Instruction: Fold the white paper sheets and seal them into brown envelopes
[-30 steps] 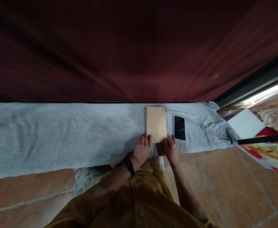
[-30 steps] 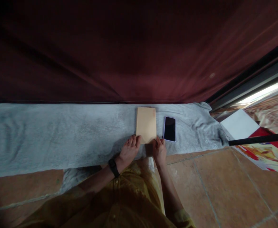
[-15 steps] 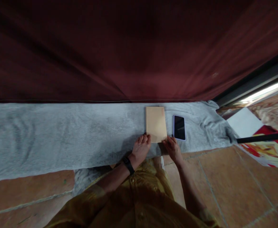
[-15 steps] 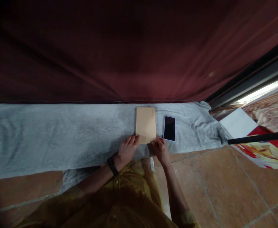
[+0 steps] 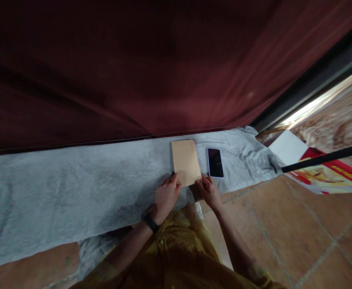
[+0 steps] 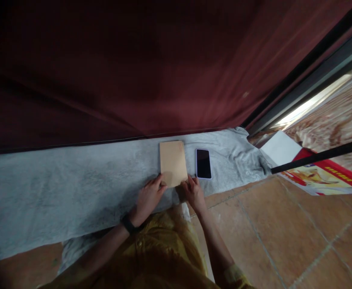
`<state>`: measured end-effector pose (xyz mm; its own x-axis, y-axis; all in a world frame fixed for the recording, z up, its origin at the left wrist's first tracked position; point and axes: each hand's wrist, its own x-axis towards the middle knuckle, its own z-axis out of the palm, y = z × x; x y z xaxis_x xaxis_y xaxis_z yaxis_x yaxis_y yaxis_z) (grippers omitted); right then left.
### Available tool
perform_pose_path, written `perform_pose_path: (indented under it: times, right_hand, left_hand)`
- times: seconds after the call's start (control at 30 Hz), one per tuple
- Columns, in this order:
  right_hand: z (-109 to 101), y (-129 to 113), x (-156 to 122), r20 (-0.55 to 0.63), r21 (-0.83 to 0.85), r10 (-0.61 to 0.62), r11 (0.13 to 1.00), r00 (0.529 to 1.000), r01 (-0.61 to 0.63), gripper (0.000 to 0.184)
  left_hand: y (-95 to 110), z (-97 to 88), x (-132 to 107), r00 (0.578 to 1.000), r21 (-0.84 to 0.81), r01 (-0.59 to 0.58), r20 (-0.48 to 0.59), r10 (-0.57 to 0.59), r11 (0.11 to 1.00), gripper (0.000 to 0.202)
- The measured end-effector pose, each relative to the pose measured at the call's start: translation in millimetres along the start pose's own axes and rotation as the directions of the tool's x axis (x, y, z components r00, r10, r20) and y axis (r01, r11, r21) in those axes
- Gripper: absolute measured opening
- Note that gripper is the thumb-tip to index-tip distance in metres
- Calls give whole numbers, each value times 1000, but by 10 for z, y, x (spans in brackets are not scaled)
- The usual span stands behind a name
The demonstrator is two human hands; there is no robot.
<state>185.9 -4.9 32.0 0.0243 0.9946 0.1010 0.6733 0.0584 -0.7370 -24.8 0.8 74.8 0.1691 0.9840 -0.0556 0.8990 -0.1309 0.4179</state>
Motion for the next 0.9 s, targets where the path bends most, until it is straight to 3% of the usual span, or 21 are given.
perform_pose_path:
  times: [0.13,0.3,0.47,0.7,0.9]
  right_hand:
    - [-8,-27,-19,-60,-8,66,998,996,-66,47]
    - [-132,-3,119,-177,-27,111,993,978,-118,48]
    - [-69,-70,431,-108,-42,94,994,990,-99,43]
    - [183,-184,570,-85,-50,51,997,995,-55,36]
    - [126,-207,531,-107,-77,26,996,994,-34,38]
  left_hand:
    - [-125,19,192,995,-159,81,-50,-89,984,48]
    - [-258,151,496,983,-354,36,-155,-97,934,57]
    - [-192,232,687,988,-430,46,-114,-105,902,59]
    - [-120,253,730,992,-425,3,-113,-56,905,58]
    - [-137,224,690,992,-431,-16,-122,-41,902,61]
